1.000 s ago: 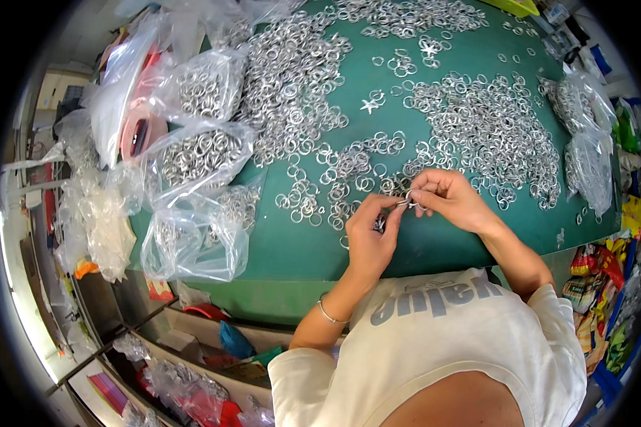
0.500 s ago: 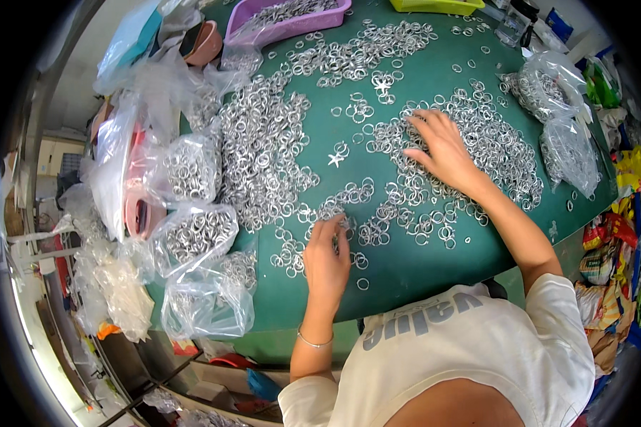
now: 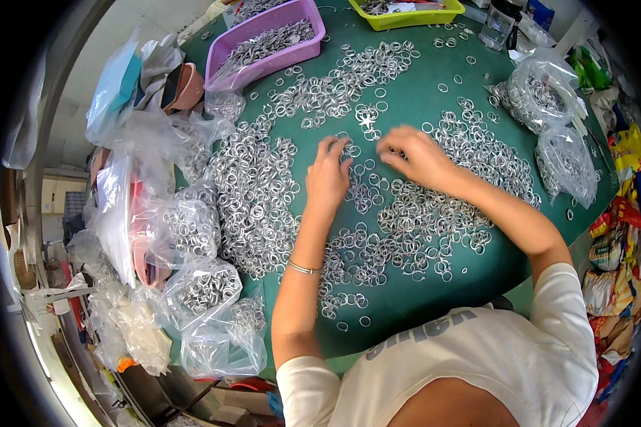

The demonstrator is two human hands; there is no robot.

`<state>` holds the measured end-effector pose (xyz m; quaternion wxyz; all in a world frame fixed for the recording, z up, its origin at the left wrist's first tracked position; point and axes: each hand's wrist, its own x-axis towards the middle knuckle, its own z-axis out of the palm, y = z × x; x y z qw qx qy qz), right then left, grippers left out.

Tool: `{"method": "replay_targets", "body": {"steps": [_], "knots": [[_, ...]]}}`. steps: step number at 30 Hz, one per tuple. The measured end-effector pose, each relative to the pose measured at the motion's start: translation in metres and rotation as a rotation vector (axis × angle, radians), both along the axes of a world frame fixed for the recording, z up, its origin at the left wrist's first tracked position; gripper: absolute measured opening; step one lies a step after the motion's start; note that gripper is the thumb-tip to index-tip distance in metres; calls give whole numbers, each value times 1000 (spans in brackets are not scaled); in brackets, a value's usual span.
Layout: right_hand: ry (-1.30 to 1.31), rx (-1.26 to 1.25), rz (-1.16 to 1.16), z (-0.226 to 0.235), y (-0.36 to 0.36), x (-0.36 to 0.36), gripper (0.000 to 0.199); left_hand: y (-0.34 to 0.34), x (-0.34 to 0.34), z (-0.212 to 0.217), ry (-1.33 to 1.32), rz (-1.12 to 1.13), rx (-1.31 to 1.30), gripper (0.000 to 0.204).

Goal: The person picks up and sorts small silver-colored metal rings on a green surface by hand, gathering them from a large pile and placing them into plastic bags.

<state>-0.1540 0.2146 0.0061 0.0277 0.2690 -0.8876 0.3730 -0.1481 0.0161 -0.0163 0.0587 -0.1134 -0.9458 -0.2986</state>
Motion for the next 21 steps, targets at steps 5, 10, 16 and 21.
{"method": "replay_targets", "body": {"steps": [5,10,16,21], "knots": [[208,255,-14,-35,-6,-45,20,3,15,-1,-85,-100,-85,18],[71,112,48,-14,6,-17,6,-14,60,10,-118,-226,-24,7],[-362,-82,113,6,36,13,10,-35,99,27,-267,-258,71,10],[66,220,8,15,27,20,13,-23,86,33,-165,-69,137,18]]}}
